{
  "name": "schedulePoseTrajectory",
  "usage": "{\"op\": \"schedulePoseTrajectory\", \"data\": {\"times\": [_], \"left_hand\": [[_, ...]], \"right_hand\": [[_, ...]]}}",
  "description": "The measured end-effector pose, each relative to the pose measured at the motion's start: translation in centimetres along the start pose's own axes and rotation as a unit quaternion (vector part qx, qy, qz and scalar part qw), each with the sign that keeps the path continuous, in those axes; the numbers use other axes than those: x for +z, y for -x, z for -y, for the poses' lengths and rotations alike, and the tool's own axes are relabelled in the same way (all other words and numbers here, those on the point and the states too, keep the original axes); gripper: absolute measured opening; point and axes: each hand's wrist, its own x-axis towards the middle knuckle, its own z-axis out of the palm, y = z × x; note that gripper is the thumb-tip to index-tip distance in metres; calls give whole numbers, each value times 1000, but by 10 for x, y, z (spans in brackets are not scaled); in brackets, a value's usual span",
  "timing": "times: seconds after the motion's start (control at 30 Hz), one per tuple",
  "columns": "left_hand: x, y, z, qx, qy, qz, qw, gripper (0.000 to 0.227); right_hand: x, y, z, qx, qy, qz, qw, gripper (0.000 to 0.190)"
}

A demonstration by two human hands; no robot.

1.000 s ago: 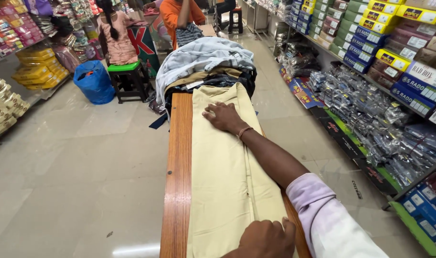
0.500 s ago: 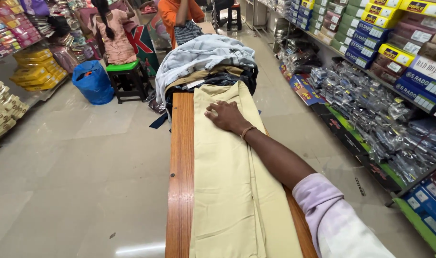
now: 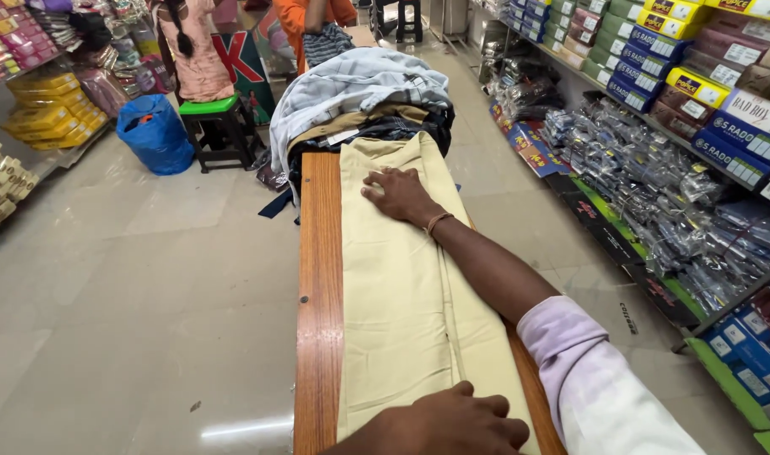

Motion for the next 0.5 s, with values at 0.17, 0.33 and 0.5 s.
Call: {"op": "schedulePoseTrajectory", "data": {"times": [0.17, 0.33, 0.5], "left_hand": [[0, -11, 10, -17, 30, 51, 998, 29], [3, -20, 4, -71, 72, 102, 990, 26], [-10, -21, 0, -83, 65, 100, 989, 23]], "right_hand": [[11, -7, -4, -4, -8, -3, 1000, 47], [10, -3, -6, -14, -8, -12, 1000, 47], [4, -2, -4, -6, -8, 1, 1000, 47]]}}
